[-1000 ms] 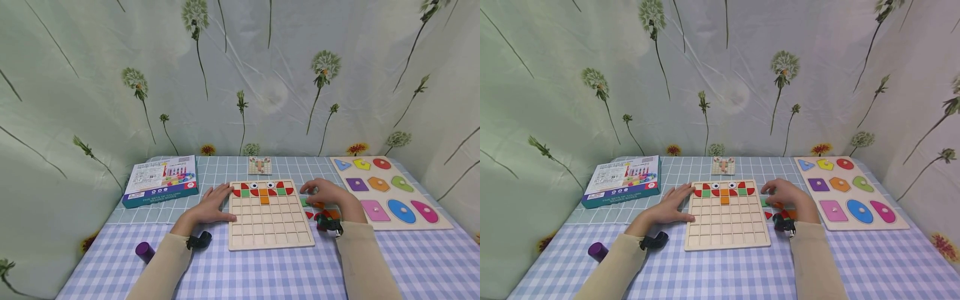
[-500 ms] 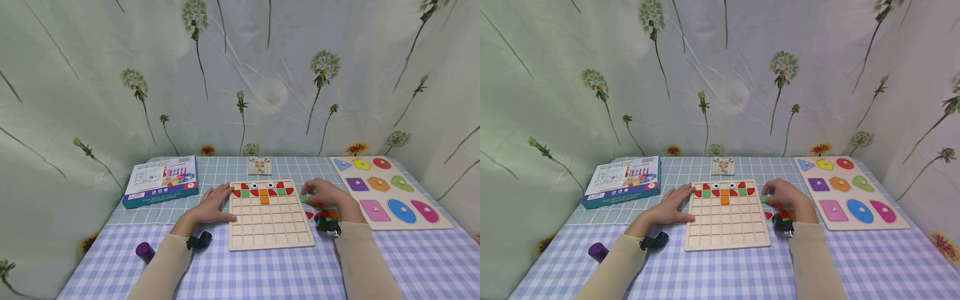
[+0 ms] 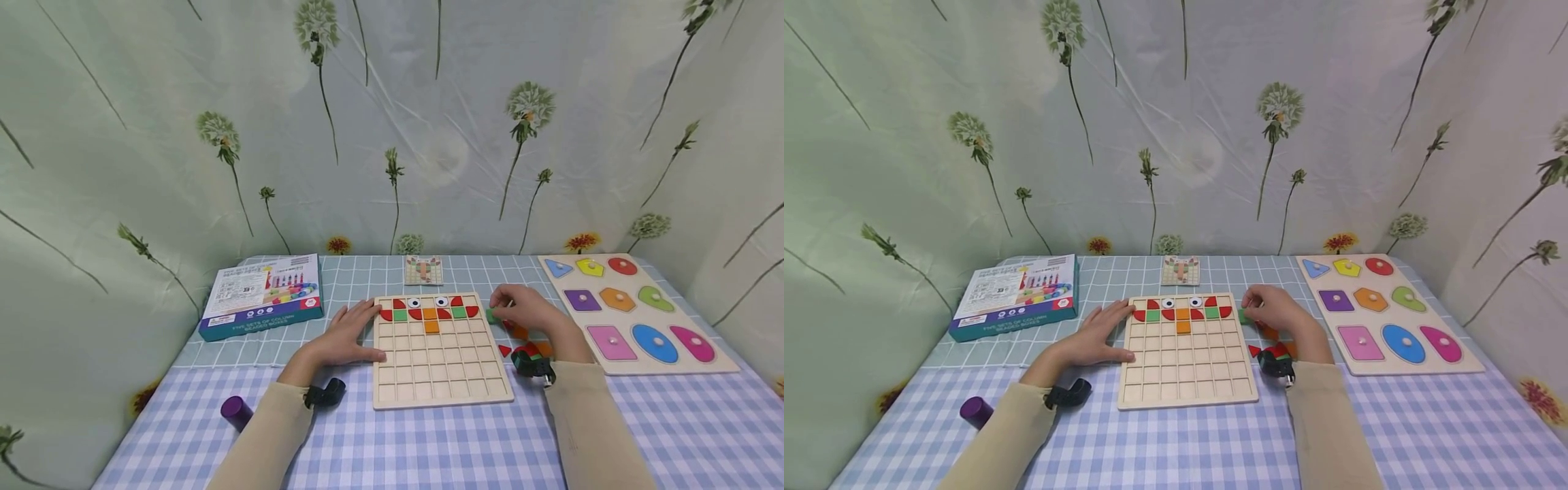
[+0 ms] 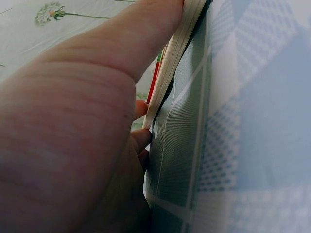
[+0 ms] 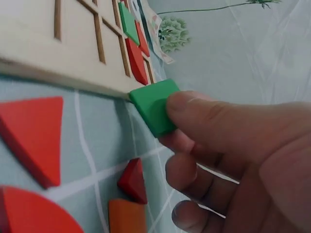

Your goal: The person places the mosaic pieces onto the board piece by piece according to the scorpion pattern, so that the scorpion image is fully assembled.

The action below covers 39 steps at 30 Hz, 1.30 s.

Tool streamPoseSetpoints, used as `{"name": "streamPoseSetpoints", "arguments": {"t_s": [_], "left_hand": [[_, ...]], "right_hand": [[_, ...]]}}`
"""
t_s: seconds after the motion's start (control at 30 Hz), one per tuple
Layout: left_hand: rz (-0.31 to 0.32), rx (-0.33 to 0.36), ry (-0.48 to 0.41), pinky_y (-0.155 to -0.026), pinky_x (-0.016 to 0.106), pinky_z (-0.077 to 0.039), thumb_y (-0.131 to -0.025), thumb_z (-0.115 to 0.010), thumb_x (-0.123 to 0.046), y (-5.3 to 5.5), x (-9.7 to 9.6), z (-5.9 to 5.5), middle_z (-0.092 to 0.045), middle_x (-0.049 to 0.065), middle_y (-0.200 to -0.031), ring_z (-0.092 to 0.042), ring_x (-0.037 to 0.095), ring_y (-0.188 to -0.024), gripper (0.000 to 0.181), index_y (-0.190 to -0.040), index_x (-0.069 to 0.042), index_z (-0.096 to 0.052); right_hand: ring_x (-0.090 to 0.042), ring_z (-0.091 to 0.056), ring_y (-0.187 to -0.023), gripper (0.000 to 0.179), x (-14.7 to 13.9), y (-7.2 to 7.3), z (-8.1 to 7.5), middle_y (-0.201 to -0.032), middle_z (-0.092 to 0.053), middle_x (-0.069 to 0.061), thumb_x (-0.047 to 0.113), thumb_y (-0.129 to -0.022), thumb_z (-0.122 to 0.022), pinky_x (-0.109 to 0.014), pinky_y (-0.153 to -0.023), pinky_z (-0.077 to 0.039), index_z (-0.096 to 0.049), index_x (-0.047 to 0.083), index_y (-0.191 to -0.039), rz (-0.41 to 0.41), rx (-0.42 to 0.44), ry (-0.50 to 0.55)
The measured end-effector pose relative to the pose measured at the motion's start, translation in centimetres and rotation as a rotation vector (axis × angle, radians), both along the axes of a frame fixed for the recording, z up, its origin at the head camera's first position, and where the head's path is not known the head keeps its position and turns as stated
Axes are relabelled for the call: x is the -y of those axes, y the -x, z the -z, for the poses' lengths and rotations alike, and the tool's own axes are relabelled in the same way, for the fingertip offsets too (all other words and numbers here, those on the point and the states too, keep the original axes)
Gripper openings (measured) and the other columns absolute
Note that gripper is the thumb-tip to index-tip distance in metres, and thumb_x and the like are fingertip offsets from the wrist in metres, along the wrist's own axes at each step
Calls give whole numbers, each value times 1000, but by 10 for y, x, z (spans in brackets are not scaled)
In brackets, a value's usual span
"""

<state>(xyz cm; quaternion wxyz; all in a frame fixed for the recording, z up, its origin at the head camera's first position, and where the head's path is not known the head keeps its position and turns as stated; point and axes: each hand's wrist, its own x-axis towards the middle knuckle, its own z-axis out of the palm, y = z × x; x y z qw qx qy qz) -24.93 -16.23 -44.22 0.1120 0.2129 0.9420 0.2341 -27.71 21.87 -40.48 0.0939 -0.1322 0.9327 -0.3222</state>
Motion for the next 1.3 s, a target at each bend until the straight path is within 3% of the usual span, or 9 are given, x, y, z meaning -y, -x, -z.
{"name": "streamPoseSetpoints", "arguments": {"t_s": [0.4, 0.73, 1.03, 1.3], "left_hand": [[6, -1, -4, -128, 53, 1, -80, -74, -61, 1, 0, 0, -14, 5, -170, -7, 27, -158, 105, -161, -18, -23], [3, 3, 1, -128, 54, 1, -80, -74, -61, 0, 0, -1, -14, 6, -170, -8, 27, -158, 105, -160, -17, -23], [8, -7, 0, -127, 54, 1, -80, -74, -60, 0, 1, 0, -15, 6, -170, -8, 28, -158, 105, -160, -17, -23], [-2, 1, 13, -128, 53, 1, -80, -74, -62, 1, 0, 1, -14, 4, -170, -8, 26, -158, 106, -161, -18, -22]], "right_hand": [[-19, -56, -71, 12, 14, 3, -1, -89, -62, -8, 9, -95, -62, -29, -66, -51, -65, 6, -106, -9, 39, 36], [-17, -58, -79, 11, 30, 4, 3, -91, -66, -7, 7, -93, -65, -28, -72, -53, -67, 6, -103, -71, 39, 53], [-17, -59, -81, 9, 39, 3, 6, -91, -67, -6, 9, -94, -66, -28, -77, -51, -67, 7, -103, -89, 92, 73], [-16, -56, -81, 9, 44, 2, 5, -90, -67, -4, 8, -92, -67, -29, -75, -49, -69, 8, -101, -98, 47, 18]]}}
